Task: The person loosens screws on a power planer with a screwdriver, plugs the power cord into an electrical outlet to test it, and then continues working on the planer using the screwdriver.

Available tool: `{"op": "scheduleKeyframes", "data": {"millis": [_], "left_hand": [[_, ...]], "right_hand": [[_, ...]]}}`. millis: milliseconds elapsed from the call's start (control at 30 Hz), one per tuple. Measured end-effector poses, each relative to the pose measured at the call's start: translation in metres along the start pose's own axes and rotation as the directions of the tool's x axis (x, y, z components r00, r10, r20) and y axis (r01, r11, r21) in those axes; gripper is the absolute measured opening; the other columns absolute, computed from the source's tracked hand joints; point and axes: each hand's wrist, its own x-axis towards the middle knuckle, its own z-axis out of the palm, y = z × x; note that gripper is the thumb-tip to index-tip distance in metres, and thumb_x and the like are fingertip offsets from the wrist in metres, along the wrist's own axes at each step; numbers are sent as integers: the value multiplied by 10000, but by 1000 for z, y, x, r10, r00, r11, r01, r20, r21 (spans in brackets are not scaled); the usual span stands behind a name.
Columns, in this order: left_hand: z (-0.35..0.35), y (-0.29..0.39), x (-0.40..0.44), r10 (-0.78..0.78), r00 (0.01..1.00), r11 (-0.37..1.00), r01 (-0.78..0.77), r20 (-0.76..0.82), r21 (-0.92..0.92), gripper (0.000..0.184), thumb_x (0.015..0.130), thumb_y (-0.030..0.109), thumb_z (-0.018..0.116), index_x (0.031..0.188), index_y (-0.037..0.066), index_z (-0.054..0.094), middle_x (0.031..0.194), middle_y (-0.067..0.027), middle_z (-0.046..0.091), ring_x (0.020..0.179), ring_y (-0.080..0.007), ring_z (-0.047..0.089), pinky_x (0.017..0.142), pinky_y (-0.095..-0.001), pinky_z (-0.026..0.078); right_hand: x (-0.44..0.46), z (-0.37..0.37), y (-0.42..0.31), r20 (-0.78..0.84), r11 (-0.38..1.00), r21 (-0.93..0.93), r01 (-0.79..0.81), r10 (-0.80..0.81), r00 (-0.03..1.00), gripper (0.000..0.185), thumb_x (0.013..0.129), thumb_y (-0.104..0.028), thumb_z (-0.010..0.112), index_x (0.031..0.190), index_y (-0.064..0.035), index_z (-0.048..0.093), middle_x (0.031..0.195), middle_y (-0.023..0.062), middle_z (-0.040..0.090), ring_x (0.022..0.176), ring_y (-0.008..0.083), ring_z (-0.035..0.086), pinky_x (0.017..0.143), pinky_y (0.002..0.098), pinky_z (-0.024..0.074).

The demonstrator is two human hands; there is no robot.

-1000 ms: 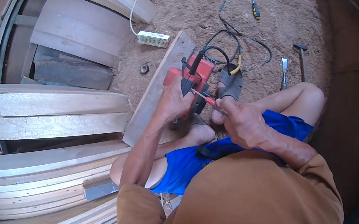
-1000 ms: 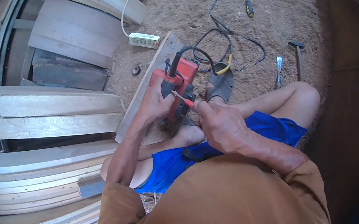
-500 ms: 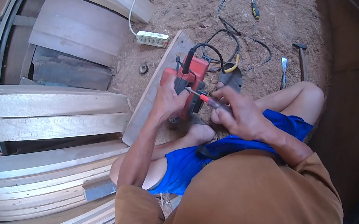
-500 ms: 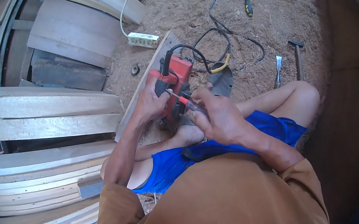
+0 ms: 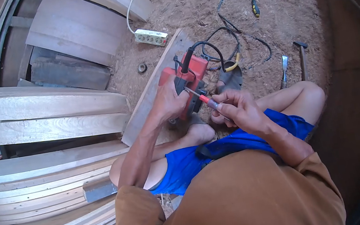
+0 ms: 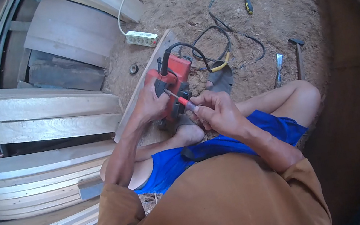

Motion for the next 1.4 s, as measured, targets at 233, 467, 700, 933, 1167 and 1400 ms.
{"op": "scheduleKeyframes", "data": {"millis": [233,467,700,933,1167,1400], "left_hand": [[0,-1,3,-70,997,997,69,-23,-40,474,911,174,665,1376,92,626,805,-59,683,684,-164,674,633,-343,529],[2,-10,6,-56,998,998,56,-19,-20,476,924,240,717,1370,95,633,756,-48,663,649,-144,632,598,-342,502],[4,1,-3,-17,997,998,21,-71,58,478,919,229,715,1367,82,634,787,-98,683,703,-179,648,664,-363,512],[7,4,-4,17,994,1000,-15,-104,23,440,930,199,688,1354,95,638,817,-113,696,706,-207,648,692,-376,518],[-2,-3,-5,-34,997,999,34,-70,-1,486,931,171,672,1402,97,579,785,-64,658,634,-142,627,604,-341,516],[-11,3,6,-257,964,948,266,73,-176,433,885,209,670,1290,55,667,889,-121,708,828,-244,708,768,-385,547]], "right_hand": [[10,-12,-16,102,926,336,-171,144,984,376,1009,-136,673,1349,-15,569,1082,123,725,750,119,701,600,258,548],[-6,1,-20,116,525,-762,379,-465,878,363,896,-87,712,1236,11,633,1012,224,730,802,339,750,688,451,589],[-14,8,-13,65,588,-747,310,-400,914,266,937,-113,687,1157,36,668,842,182,723,732,311,728,649,434,566],[-5,-3,-9,-25,997,43,-70,71,997,185,1020,-164,673,1016,19,699,805,81,703,600,97,590,514,293,462],[14,-14,-7,89,944,237,-229,213,973,280,1048,-209,591,1243,-12,632,975,83,744,605,79,614,483,217,457],[9,-9,-15,114,915,362,-175,143,983,357,985,-69,575,1337,-14,575,1118,122,726,697,82,643,525,219,481]]}}
